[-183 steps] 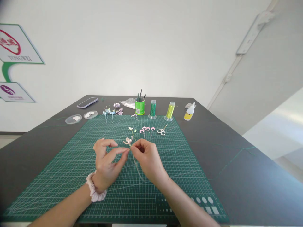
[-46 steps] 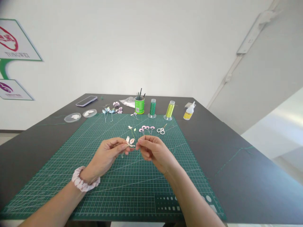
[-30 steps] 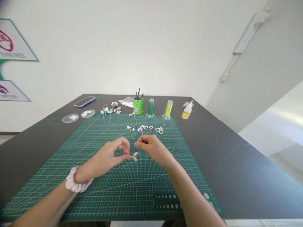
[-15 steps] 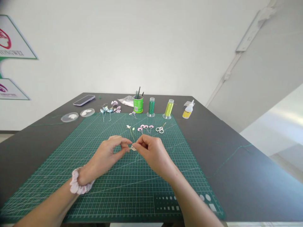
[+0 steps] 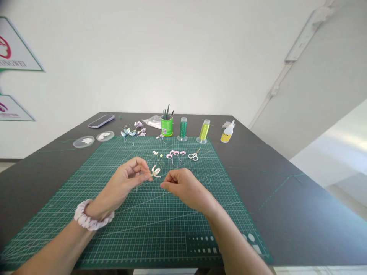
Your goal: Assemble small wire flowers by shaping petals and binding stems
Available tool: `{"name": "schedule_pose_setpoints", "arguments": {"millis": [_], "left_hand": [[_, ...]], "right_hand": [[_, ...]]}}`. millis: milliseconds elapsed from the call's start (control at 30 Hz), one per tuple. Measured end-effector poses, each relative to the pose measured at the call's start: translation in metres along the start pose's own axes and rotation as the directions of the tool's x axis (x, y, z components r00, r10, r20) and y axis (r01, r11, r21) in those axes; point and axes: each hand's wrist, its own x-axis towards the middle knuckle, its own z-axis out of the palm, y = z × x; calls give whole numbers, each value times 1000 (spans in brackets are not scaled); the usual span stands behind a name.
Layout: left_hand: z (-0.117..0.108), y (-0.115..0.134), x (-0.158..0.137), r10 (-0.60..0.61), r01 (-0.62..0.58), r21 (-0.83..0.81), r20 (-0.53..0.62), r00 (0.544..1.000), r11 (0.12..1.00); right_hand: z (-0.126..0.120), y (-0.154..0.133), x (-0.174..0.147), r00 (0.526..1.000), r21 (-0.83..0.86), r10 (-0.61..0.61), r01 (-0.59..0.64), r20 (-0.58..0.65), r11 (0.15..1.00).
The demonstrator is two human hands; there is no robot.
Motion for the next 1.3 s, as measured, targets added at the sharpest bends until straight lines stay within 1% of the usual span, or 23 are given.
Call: {"name": "schedule_pose_setpoints", "arguments": {"millis": [100, 233, 333, 400, 467, 567, 633, 767, 867, 933, 1033, 1200, 1300], "left_hand": [[-1, 3, -2, -61, 67, -58, 104, 993, 996], [-2, 7, -3, -113, 122, -16, 264, 958, 992], [-3, 8, -2, -123, 97, 92, 344, 931, 991], [-3, 8, -2, -131, 56, 209, 365, 922, 976], [-3, 8, -3, -137, 3, 339, 370, 919, 941], [-4, 6, -5, -108, -94, 508, 355, 929, 856], [-6, 4, -6, -91, -130, 574, 341, 936, 809], [-10, -1, -6, -73, -137, 619, 301, 951, 773], [-11, -3, -5, -19, -148, 634, 249, 968, 759], [-11, -3, -4, 19, -147, 630, 205, 979, 763], [-11, -1, -2, 62, -133, 588, 140, 988, 798], [-10, 2, -2, 96, -100, 495, 34, 995, 863], [-11, 1, -2, 111, -92, 454, -16, 994, 886]], "right_hand": [[-1, 5, 5, 1000, 6, -23, 23, -13, 1000], [-2, 8, 11, 992, 0, -100, 101, -82, 995], [-4, 6, 11, 981, -27, -143, 141, -129, 990], [-5, 4, 9, 990, 3, -109, 110, -93, 994], [-6, 1, 7, 997, 43, -72, 74, -38, 996], [-5, -2, 5, 996, 49, -89, 90, -19, 995], [-4, -3, 3, 994, 32, -105, 106, -23, 994], [-4, -5, 0, 992, 11, -123, 124, -22, 992], [-4, -6, -4, 992, 40, -124, 124, -20, 991], [-3, -7, -7, 993, 81, -119, 120, -16, 989], [-1, -9, -9, 995, 130, -94, 92, 10, 987], [-1, -13, -11, 997, 161, -61, 52, 52, 986], [-1, -14, -11, 995, 166, -47, 32, 86, 986]]}}
